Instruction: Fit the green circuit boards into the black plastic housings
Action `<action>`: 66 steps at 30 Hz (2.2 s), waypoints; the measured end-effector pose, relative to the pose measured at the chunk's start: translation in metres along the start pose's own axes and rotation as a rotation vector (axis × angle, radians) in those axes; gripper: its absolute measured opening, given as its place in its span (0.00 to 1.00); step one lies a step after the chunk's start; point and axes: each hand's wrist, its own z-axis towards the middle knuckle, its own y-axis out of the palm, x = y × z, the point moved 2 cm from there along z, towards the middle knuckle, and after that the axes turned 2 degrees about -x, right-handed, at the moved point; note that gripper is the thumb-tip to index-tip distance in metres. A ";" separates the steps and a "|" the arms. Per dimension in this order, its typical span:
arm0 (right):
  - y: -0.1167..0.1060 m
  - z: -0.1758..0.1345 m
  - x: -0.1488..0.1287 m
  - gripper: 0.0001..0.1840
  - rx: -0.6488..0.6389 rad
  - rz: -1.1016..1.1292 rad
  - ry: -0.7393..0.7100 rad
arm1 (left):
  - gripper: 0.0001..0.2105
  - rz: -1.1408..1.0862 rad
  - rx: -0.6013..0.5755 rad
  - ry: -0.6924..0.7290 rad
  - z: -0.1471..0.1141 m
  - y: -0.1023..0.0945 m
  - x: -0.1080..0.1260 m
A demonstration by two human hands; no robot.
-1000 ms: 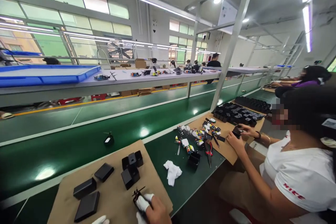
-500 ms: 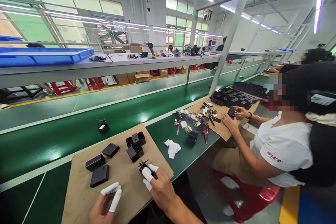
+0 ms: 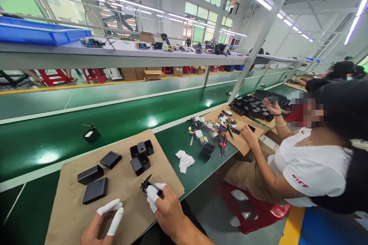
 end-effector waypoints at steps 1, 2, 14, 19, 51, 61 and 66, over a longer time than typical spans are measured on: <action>0.002 0.001 0.001 0.18 0.017 0.035 0.037 | 0.34 0.003 -0.003 0.014 -0.001 0.000 0.003; 0.003 0.004 0.001 0.17 0.030 0.055 0.068 | 0.33 0.002 -0.002 0.032 -0.002 0.000 0.006; -0.052 0.069 -0.064 0.19 0.304 1.140 0.787 | 0.20 -0.017 -0.021 0.124 -0.021 -0.001 0.037; -0.062 0.065 -0.089 0.21 0.290 1.024 0.698 | 0.20 -0.026 -0.015 0.151 -0.023 0.000 0.039; 0.007 0.023 -0.023 0.19 0.107 0.772 0.783 | 0.10 -0.100 -0.048 0.181 -0.034 -0.005 0.045; 0.059 0.191 -0.016 0.28 -0.022 0.627 0.546 | 0.09 -0.135 -0.089 0.177 -0.038 -0.011 0.046; 0.126 0.310 0.038 0.20 -0.194 0.300 0.497 | 0.08 -0.148 -0.103 0.155 -0.040 -0.016 0.048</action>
